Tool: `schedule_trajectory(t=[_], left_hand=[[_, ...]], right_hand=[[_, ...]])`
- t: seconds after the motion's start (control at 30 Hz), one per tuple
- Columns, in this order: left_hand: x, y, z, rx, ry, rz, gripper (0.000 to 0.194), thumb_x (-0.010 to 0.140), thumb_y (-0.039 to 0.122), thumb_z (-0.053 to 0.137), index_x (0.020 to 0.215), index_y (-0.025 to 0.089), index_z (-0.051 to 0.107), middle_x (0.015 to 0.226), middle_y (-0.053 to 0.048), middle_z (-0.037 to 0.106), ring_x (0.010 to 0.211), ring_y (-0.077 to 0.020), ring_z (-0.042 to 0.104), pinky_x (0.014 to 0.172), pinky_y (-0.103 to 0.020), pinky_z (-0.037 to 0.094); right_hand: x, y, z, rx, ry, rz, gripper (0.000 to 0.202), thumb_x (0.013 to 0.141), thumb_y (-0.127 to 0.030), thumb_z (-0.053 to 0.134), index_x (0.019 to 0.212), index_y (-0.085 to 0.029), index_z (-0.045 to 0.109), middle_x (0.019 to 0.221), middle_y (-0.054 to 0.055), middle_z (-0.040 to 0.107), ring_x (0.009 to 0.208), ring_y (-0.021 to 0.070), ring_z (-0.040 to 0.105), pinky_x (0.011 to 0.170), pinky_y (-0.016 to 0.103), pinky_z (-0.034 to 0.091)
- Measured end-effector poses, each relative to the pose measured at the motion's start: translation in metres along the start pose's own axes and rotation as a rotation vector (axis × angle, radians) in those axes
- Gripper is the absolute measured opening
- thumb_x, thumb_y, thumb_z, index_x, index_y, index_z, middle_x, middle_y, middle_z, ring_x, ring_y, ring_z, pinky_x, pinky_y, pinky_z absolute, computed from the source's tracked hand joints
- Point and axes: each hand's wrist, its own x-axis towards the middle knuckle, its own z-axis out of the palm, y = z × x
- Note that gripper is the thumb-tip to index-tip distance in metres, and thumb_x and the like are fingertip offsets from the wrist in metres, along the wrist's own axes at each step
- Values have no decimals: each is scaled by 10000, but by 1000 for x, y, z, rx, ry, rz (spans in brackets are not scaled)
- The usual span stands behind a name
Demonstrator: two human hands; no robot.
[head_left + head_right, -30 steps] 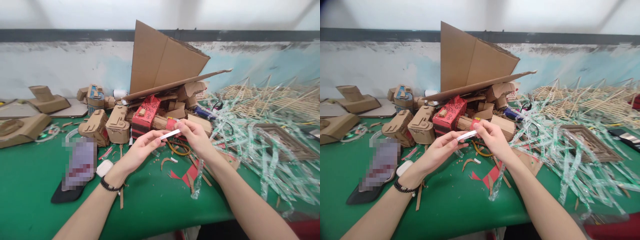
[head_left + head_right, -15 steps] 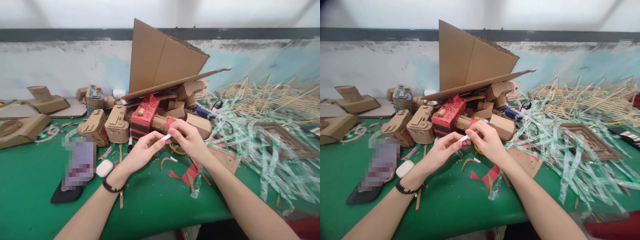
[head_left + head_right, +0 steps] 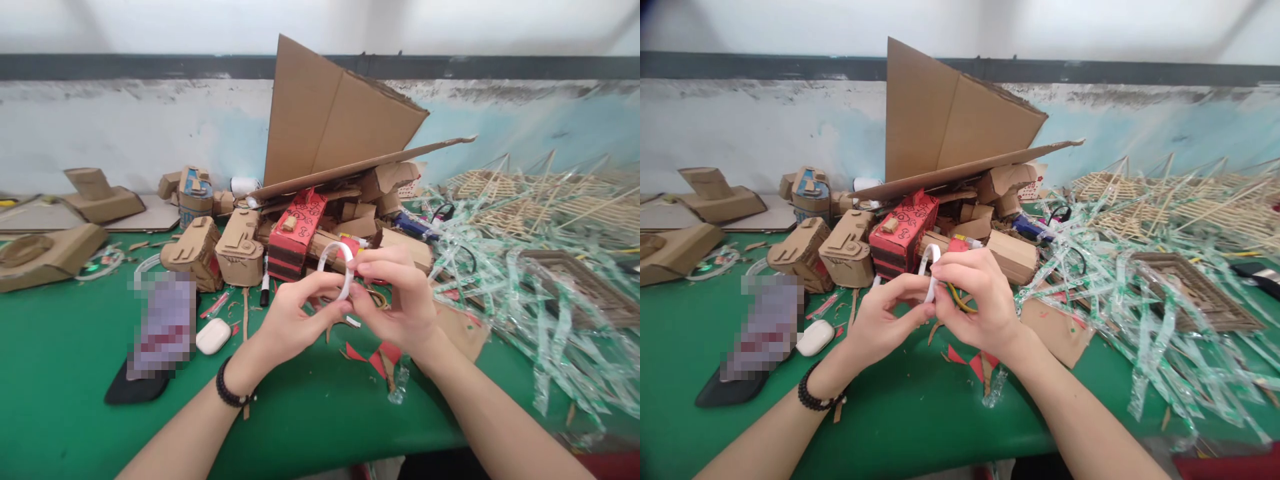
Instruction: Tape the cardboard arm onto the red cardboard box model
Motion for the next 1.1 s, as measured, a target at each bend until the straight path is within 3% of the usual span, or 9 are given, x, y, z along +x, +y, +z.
schedule_trajectory(t=[0.17, 0.33, 0.5, 0.6, 0.73, 0.93, 1.1], left_hand=[[-2, -4, -4, 405, 109, 238, 251, 1045, 411, 729, 1163, 197, 785, 935, -67, 837, 714, -155, 727, 634, -259, 566], [-1, -4, -5, 544, 138, 336, 216, 1084, 348, 668, 1188, 185, 766, 881, -54, 809, 665, -136, 673, 648, -252, 554], [0, -2, -3, 554, 149, 321, 196, 1080, 333, 668, 1176, 195, 769, 890, -54, 815, 693, -145, 703, 650, -254, 560], [1, -3, -3, 583, 149, 337, 188, 1073, 330, 672, 1154, 193, 774, 860, -49, 810, 640, -135, 674, 626, -252, 550], [1, -5, -2, 595, 156, 341, 162, 1064, 315, 689, 1139, 196, 768, 835, -41, 804, 627, -133, 666, 623, -254, 546], [-1, -4, -1, 499, 163, 309, 161, 1056, 303, 704, 1169, 197, 750, 912, -49, 816, 716, -145, 710, 674, -257, 561], [0, 3, -3, 403, 165, 210, 188, 1043, 372, 718, 1079, 190, 747, 881, -39, 785, 720, -144, 678, 648, -253, 529]], right_hand=[[2, 1, -2, -29, -21, -49, 471, 932, -46, 713, 1297, -325, 605, 1087, 61, 823, 933, 245, 798, 799, 435, 643], [3, 2, -3, -48, -59, -89, 447, 934, -19, 706, 1263, -313, 638, 1051, 47, 817, 887, 222, 779, 793, 410, 623], [0, 1, -2, -37, -42, -84, 421, 947, -66, 711, 1281, -319, 662, 994, 40, 785, 840, 224, 724, 759, 409, 596], [-4, -1, -3, 9, 32, -57, 365, 966, -143, 709, 1279, -328, 675, 939, 35, 746, 807, 234, 700, 728, 422, 595], [-6, -1, -9, -47, 138, 23, 362, 973, -175, 709, 1301, -325, 681, 1059, 81, 715, 851, 247, 695, 671, 414, 611], [4, 3, -10, -176, -67, -39, 266, 981, -107, 711, 1172, -292, 708, 1035, 71, 723, 910, 227, 732, 752, 394, 639], [4, 6, -7, -85, -137, -82, 299, 972, -86, 712, 1185, -293, 674, 999, 45, 772, 866, 213, 744, 749, 384, 636]])
